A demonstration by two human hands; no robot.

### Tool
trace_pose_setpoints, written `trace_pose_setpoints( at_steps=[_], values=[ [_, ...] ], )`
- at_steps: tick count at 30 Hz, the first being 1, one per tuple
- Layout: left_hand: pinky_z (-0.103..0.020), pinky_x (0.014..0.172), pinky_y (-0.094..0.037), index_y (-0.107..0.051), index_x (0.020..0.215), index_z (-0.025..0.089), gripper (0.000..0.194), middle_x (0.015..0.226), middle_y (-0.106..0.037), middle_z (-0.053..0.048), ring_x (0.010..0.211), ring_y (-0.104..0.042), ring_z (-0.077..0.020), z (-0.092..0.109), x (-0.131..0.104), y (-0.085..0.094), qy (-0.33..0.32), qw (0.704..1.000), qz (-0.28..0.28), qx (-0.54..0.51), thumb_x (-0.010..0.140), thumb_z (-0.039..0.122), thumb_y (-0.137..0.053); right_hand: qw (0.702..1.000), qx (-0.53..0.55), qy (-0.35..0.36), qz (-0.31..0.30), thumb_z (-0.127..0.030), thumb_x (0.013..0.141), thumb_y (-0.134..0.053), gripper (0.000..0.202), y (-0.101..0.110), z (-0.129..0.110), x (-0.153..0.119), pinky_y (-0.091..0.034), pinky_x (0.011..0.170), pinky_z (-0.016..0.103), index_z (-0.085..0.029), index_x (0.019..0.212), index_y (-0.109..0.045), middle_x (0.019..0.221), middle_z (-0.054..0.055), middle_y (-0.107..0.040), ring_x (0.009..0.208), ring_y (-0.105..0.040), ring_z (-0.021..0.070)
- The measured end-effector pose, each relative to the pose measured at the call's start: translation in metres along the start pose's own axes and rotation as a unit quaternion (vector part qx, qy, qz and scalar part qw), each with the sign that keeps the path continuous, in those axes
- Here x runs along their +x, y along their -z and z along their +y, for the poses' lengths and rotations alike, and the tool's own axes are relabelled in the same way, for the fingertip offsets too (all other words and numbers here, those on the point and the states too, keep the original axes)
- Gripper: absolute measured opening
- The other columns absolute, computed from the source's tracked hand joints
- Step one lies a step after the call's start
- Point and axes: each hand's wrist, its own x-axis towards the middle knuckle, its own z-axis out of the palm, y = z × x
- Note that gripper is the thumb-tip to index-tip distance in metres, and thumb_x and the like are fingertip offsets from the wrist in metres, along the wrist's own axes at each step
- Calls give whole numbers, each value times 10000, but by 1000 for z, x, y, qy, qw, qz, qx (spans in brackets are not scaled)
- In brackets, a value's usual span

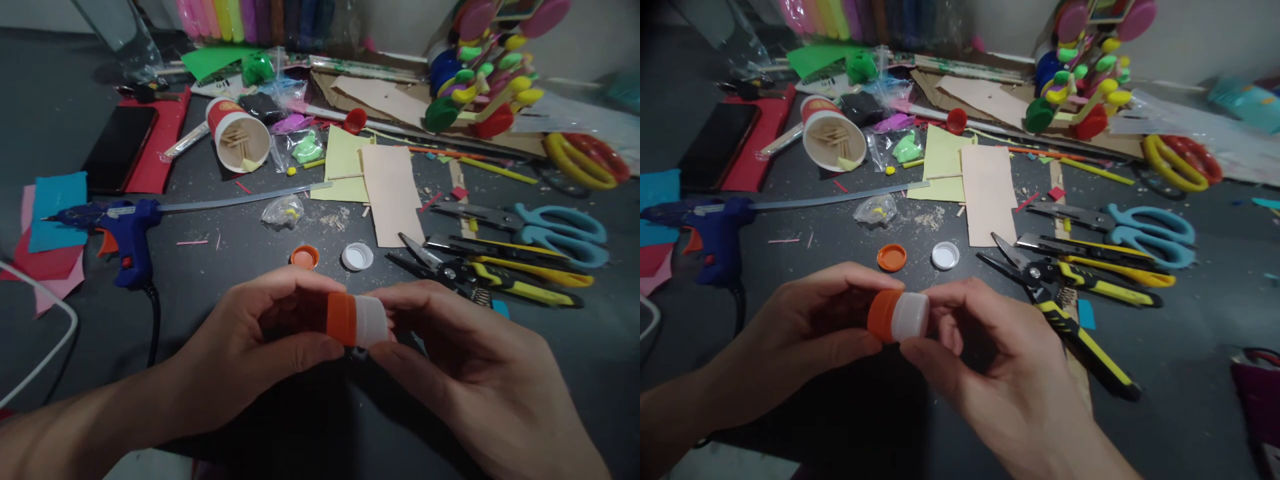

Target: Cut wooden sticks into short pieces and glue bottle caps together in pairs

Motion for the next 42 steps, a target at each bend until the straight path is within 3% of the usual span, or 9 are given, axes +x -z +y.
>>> trace_pose_setpoints(
  at_steps=[6, 16, 22, 27, 31, 35, 42],
  values=[
    [-212, 849, -569, -708, 1095, 257, 231, 1064, -779, -2, 983, -730, -150, 0, 1, 0, -8, 1000, -2, 1, 881, 172, -719, 1000, -24, 10, -2, -399, 897, -709, 130, 0, -1, 1, -484, 526, 207, -270, 904, -698, 794, -20, -684, 673, -666, 139],
    [-249, 860, -581, -709, 1131, 260, 269, 1075, -786, -8, 980, -735, -180, -3, 2, 3, -24, 999, 1, 43, 868, 210, -734, 999, -37, 25, -16, -433, 933, -684, 153, 2, 1, -1, -473, 561, 237, -281, 950, -693, 759, -24, -637, 696, -658, 154],
    [-184, 841, -539, -711, 1113, 277, 220, 1064, -764, 15, 976, -709, -127, 0, 0, 1, 1, 1000, -14, 19, 895, 249, -717, 999, -15, 17, -23, -464, 946, -666, 163, 1, 1, 0, -498, 572, 210, -318, 1009, -704, 742, -39, -623, 726, -681, 150],
    [-178, 666, -504, -718, 1053, 212, 193, 857, -710, -2, 733, -636, -92, 3, 3, 3, 44, 998, -30, -25, 905, 334, -699, 998, -32, 59, 21, -480, 893, -735, 354, 2, 5, -1, -549, 644, 185, -427, 1228, -634, 978, -51, -704, 810, -690, 137],
    [-214, 634, -499, -700, 1032, 181, 251, 784, -663, -17, 691, -610, -114, 1, 5, 5, 48, 996, -61, -40, 928, 404, -650, 990, -87, 107, 20, -386, 950, -685, 151, 3, 2, 0, -534, 646, 178, -409, 1095, -649, 1025, -64, -715, 838, -685, 124],
    [-209, 646, -488, -646, 1128, 199, 301, 884, -682, -27, 743, -601, -117, 1, 4, 4, 39, 996, -58, -57, 889, 370, -709, 991, -88, 104, 16, -335, 951, -687, 131, 2, 0, 1, -525, 631, 159, -371, 1068, -640, 972, -73, -721, 785, -682, 104],
    [-178, 624, -480, -681, 1048, 209, 219, 835, -665, 12, 706, -574, -82, 1, 4, 1, 53, 997, -32, -39, 879, 339, -730, 986, -92, 133, 38, -451, 957, -657, 134, -1, 7, 0, -520, 573, 170, -395, 1077, -639, 932, -87, -710, 714, -660, 105]
  ],
)
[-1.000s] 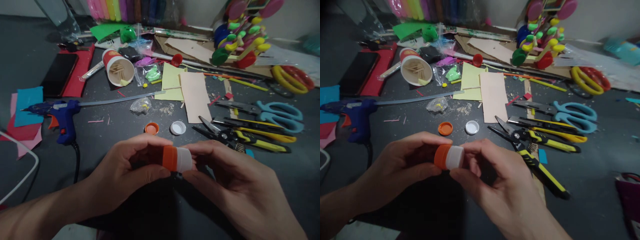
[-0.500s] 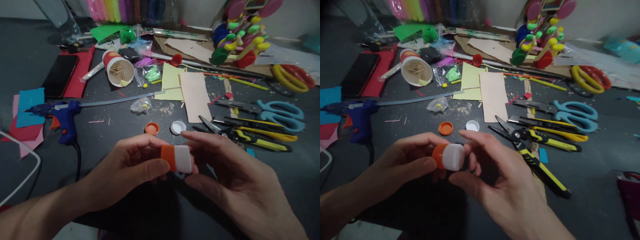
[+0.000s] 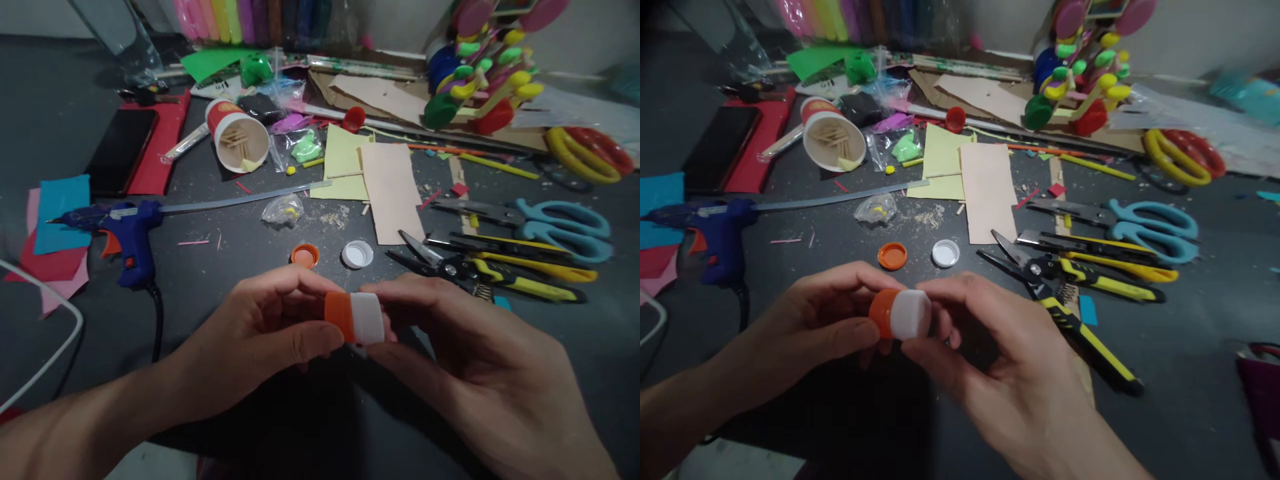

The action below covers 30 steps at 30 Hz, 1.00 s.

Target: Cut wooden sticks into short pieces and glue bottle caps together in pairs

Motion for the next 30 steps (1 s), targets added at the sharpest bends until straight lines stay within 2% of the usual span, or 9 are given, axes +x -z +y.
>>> trace_pose_setpoints(
  at_steps=[9, 19, 23, 30],
  values=[
    [-164, 634, -462, -706, 1040, 207, 172, 841, -675, 15, 693, -569, -60, 0, 0, 0, -9, 1000, 6, 1, 885, 280, -725, 1000, -17, 7, -6, -428, 978, -631, 98, -3, -1, -2, -517, 579, 158, -386, 1065, -615, 909, -99, -704, 700, -651, 91],
    [-139, 661, -494, -708, 1030, 199, 179, 895, -720, 10, 751, -621, -59, 0, 1, 0, -2, 999, -2, -33, 859, 220, -755, 1000, -27, 5, -7, -480, 980, -614, 126, 0, 1, -3, -505, 571, 166, -390, 1068, -624, 910, -103, -712, 704, -657, 91],
    [-145, 626, -507, -699, 1035, 205, 178, 840, -687, 27, 715, -604, -59, -2, 3, 1, 6, 999, -11, -48, 870, 255, -746, 999, -31, 5, -6, -466, 984, -614, 117, -1, 0, -1, -503, 581, 157, -384, 1068, -625, 905, -107, -710, 698, -656, 80],
    [-153, 659, -514, -699, 1057, 212, 204, 840, -686, 22, 724, -621, -59, -4, 2, 4, -5, 999, -15, -52, 879, 302, -740, 999, -35, 3, 7, -480, 974, -624, 134, 0, 0, -3, -512, 569, 168, -394, 1076, -628, 904, -105, -713, 701, -662, 90]
  ],
)
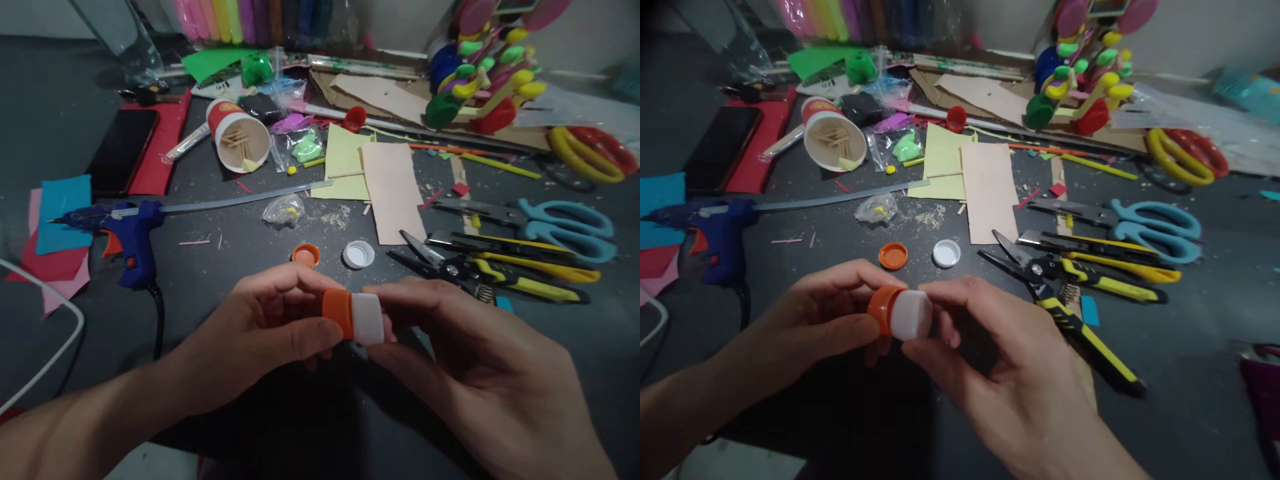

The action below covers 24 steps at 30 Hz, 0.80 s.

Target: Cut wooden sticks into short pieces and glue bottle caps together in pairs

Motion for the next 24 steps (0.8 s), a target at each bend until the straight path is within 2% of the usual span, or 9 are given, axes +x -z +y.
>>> trace_pose_setpoints(
  at_steps=[11, 18, 24],
  values=[
    [-137, 669, -497, -704, 1050, 218, 202, 873, -699, 31, 751, -609, -52, 3, -2, -3, 7, 1000, 13, 17, 858, 243, -762, 1000, 12, -2, 1, -502, 968, -620, 147, -2, -1, 1, -520, 561, 190, -392, 1064, -639, 900, -99, -719, 689, -669, 102],
    [-141, 670, -493, -719, 1037, 219, 186, 860, -704, 29, 747, -611, -57, 4, -1, -3, 5, 1000, 19, 14, 856, 230, -761, 1000, 4, -8, -14, -436, 960, -654, 117, -1, -2, 3, -508, 567, 188, -365, 1051, -637, 898, -93, -720, 690, -667, 105],
    [-172, 669, -508, -719, 1050, 218, 213, 876, -703, 11, 745, -617, -80, 4, -1, -3, 10, 1000, 22, 12, 844, 233, -769, 1000, -7, 24, 0, -461, 974, -625, 132, 1, -2, 5, -504, 558, 186, -366, 1065, -614, 893, -84, -710, 672, -643, 109]
  ],
)
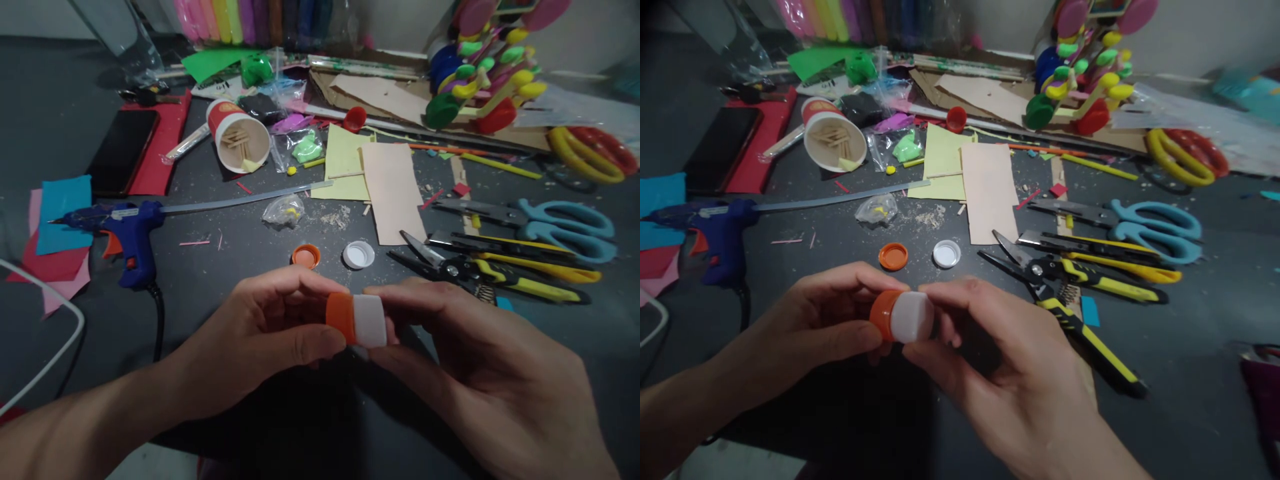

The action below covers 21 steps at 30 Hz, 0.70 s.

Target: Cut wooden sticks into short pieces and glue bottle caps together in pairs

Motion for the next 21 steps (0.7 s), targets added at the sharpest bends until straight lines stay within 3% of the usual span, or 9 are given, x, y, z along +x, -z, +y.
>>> trace_pose_setpoints(
  at_steps=[5, 12, 17, 21],
  values=[
    [-179, 669, -505, -710, 1048, 200, 209, 879, -697, 0, 740, -611, -83, 0, -1, -1, -8, 1000, 4, 4, 851, 248, -762, 1000, 3, -12, 4, -447, 974, -631, 125, 0, 0, -1, -514, 565, 169, -367, 1068, -621, 891, -82, -711, 684, -651, 102],
    [-183, 682, -524, -647, 1077, 215, 231, 820, -706, 9, 733, -641, -90, -5, 1, 5, -83, 996, 23, -28, 869, 234, -746, 990, 122, -69, 25, -233, 906, -676, 230, -5, 2, -5, -585, 598, 172, -323, 1110, -620, 962, -24, -703, 786, -708, 142],
    [-196, 701, -543, -625, 1091, 218, 286, 873, -718, -2, 734, -662, -97, -5, 0, 8, -135, 988, 75, -30, 844, 181, -764, 999, -1, 4, -46, -160, 912, -611, 245, -12, 8, -4, -542, 683, 265, -283, 1120, -570, 1011, 10, -671, 871, -672, 182],
    [-209, 673, -552, -616, 1069, 210, 335, 952, -711, -16, 694, -673, -97, -5, -1, 7, -170, 980, 93, -39, 794, 152, -799, 996, -26, 61, -60, -138, 948, -569, 215, -18, 13, -3, -518, 789, 287, -256, 1128, -569, 1036, 26, -633, 934, -620, 174]
  ],
)
